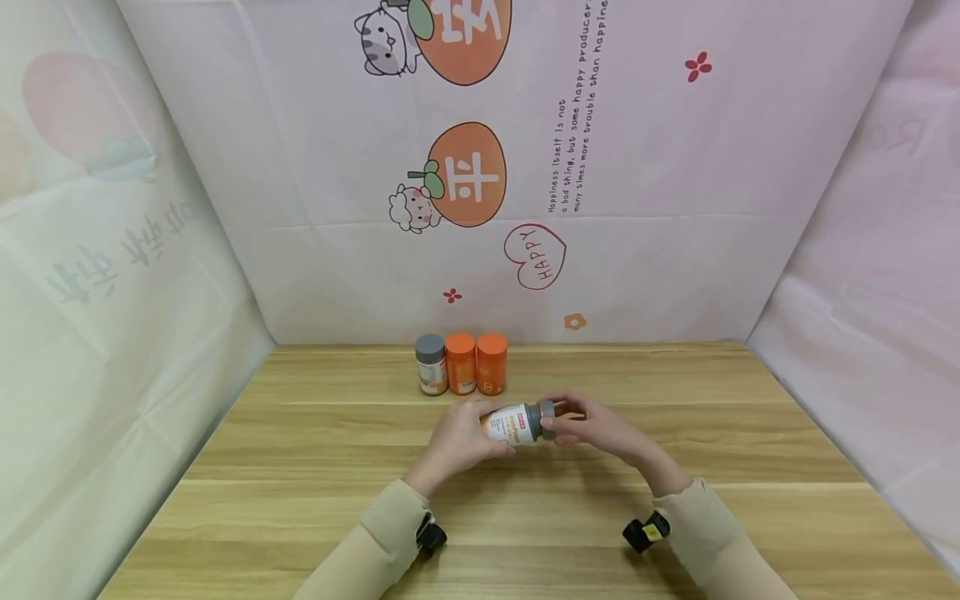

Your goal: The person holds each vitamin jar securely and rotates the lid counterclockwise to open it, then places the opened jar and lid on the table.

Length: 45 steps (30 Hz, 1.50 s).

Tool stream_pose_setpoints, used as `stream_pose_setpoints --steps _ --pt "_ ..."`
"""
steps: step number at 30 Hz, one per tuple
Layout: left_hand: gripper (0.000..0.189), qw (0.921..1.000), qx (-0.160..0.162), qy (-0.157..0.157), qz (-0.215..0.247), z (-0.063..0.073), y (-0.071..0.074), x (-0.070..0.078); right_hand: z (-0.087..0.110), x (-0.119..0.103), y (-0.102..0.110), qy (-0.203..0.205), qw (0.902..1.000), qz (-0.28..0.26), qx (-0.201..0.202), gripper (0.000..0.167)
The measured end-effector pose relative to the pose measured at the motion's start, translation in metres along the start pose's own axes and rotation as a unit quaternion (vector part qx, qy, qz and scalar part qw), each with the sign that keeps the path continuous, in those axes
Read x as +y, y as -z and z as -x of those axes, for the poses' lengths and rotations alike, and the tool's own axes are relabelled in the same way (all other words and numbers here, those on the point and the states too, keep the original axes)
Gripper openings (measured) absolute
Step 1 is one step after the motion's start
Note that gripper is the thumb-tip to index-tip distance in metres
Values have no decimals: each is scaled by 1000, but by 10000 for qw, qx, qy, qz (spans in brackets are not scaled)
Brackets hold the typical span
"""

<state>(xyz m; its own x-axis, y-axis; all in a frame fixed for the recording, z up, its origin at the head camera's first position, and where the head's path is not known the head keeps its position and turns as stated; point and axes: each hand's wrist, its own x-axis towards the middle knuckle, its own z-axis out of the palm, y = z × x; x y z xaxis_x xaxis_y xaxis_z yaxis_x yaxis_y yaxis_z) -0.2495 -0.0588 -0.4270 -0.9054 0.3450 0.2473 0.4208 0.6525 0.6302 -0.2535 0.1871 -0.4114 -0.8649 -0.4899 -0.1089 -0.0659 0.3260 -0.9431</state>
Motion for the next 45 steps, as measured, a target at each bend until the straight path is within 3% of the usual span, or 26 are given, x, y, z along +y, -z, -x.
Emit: stream_pose_setpoints --steps 21,34,45 --pt "58 9993 120 36 364 -1 -2 -1 3 6 6 232 9990 157 362 58" --pt "51 9969 157 55 772 -1 -1 -5 5 13 13 287 9991 150 274 63" --pt "48 9966 255 36 779 -2 1 -9 10 17 19 403 9983 2 418 61"
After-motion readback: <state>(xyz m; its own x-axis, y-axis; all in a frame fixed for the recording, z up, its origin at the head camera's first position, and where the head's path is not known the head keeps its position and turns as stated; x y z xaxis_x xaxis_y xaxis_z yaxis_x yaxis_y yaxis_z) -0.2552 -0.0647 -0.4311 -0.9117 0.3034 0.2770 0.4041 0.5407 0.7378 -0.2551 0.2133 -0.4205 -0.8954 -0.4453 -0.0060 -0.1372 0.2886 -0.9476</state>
